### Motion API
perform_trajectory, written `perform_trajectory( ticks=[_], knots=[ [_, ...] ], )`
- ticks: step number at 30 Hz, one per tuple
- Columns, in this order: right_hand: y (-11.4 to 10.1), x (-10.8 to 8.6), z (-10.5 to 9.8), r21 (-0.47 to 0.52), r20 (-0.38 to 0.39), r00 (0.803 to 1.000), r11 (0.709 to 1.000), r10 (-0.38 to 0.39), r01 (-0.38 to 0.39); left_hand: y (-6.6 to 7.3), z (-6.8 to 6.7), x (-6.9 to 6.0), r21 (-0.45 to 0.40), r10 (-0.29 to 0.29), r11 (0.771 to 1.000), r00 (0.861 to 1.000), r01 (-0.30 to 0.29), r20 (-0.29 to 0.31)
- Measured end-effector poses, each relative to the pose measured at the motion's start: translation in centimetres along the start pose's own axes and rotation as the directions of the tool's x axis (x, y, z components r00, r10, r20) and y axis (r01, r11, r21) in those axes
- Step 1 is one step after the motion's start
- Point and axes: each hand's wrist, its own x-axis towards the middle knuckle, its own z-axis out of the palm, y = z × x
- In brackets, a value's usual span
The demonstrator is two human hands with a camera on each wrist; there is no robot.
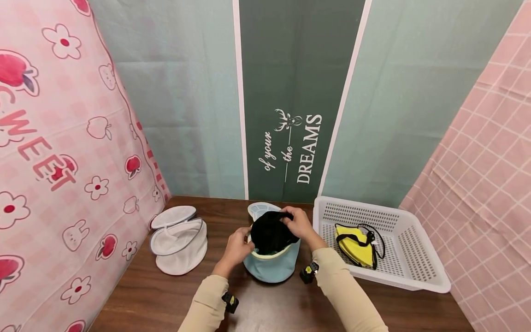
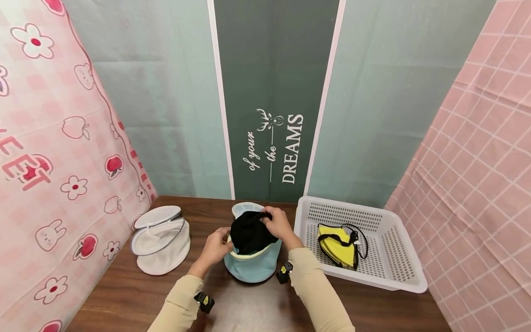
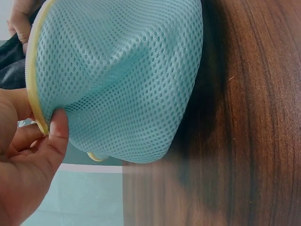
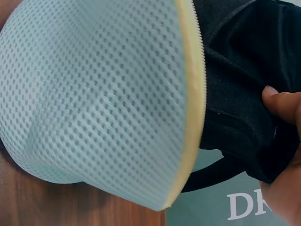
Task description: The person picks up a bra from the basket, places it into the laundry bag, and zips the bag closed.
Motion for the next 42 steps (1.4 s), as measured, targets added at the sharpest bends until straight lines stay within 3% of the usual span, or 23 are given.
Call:
perform_trajectory(
  ticks=[7, 16, 25, 29, 33, 37, 42],
  knots=[
    [0.1, -0.1, 1.1, -0.056, 0.038, 0.999, 0.998, -0.024, 0.026, -0.1, 0.0, -0.1, -0.056, 0.037, 0.998, 0.999, -0.037, -0.009],
    [0.3, -0.4, 2.0, -0.172, 0.096, 0.994, 0.982, -0.056, 0.072, -0.3, 0.1, -0.1, -0.064, 0.049, 0.997, 0.998, -0.051, -0.038],
    [1.5, -0.6, 2.5, -0.253, 0.193, 0.973, 0.951, -0.13, 0.177, -0.1, 0.0, -0.2, -0.085, 0.026, 0.996, 1.0, -0.027, -0.009],
    [1.4, -0.6, 2.7, -0.255, 0.224, 0.965, 0.947, -0.137, 0.194, -0.1, 0.1, -0.1, -0.081, 0.047, 0.996, 0.999, -0.049, -0.019],
    [1.2, -0.4, 3.0, -0.302, 0.245, 0.955, 0.922, -0.17, 0.242, -0.1, 0.1, -0.1, -0.086, 0.064, 0.994, 0.998, -0.066, -0.028],
    [0.9, -0.4, 3.5, -0.383, 0.282, 0.94, 0.875, -0.194, 0.295, -0.1, 0.2, -0.2, -0.087, 0.053, 0.995, 0.998, -0.054, -0.022],
    [0.2, -0.3, 4.1, -0.461, 0.359, 0.927, 0.843, -0.107, 0.276, 0.2, 0.0, -0.2, -0.087, 0.05, 0.995, 0.999, -0.051, -0.017]
  ],
)
